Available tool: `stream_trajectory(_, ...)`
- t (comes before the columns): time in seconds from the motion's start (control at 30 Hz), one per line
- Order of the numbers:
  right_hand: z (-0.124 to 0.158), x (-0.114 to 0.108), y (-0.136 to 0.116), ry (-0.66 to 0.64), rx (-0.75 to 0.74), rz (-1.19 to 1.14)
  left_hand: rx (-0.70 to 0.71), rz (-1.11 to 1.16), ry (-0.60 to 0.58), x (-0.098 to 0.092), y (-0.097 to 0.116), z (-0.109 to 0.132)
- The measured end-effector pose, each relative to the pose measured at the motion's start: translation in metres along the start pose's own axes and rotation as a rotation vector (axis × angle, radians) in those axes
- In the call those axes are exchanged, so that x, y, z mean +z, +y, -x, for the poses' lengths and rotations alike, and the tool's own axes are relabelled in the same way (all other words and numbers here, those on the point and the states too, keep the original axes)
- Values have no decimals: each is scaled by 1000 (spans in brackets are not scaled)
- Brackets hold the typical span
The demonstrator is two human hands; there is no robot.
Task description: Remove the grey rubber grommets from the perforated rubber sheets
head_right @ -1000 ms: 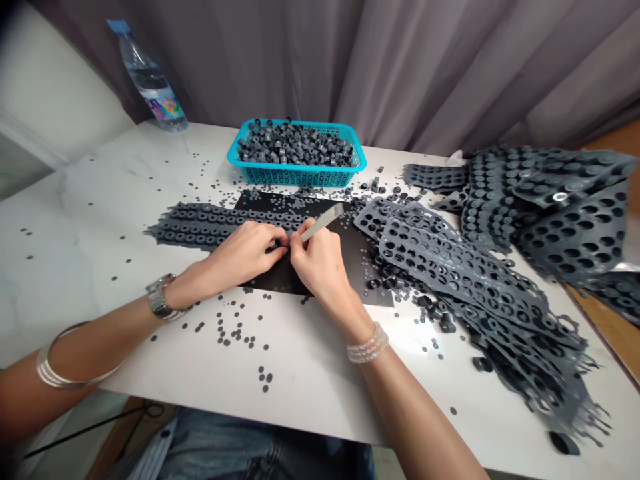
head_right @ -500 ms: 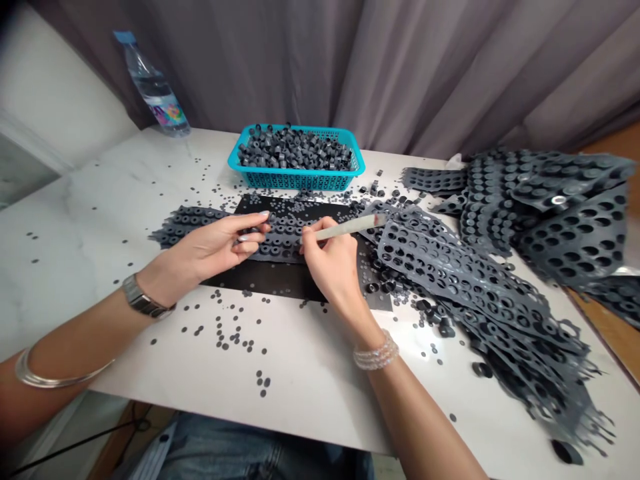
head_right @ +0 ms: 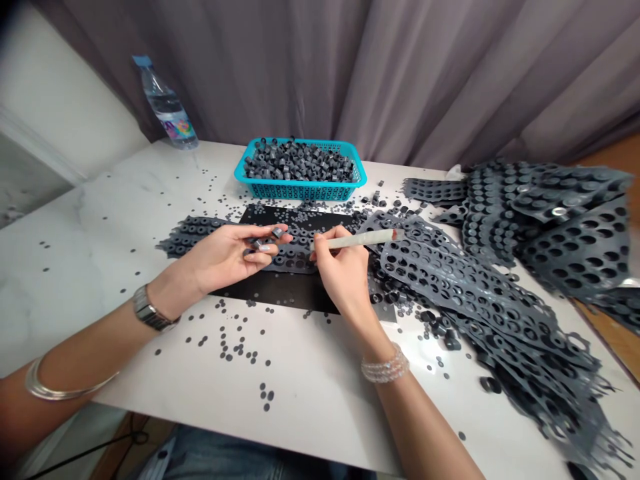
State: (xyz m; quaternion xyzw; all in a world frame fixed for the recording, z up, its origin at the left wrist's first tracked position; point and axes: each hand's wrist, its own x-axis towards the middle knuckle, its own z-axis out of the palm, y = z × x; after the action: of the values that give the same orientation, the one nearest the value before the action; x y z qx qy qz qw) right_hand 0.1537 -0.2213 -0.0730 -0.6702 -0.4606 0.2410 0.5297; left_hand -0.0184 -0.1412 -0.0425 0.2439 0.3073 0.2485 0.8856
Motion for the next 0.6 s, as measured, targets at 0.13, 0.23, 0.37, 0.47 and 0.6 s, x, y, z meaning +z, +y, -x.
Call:
stream_trajectory(0.13,-1,2,3,-12,-9,-11,-2,19,26,1,0,-1)
stream_trajectory(0.23,-2,3,5,-16,-9,-13,5,9,24,2,-1,0)
stream_trajectory(0.37,-2,4,5,-15,-7,-11,18,-1,-8,1,-3,0)
stream_trajectory(0.47,-2,4,4,-18,0,-11,8,-2,-31,-1,-5,0)
stream_trajectory(0.6,-1,4,3,-26,-6,-9,-15,-9,-5,0,-6,0)
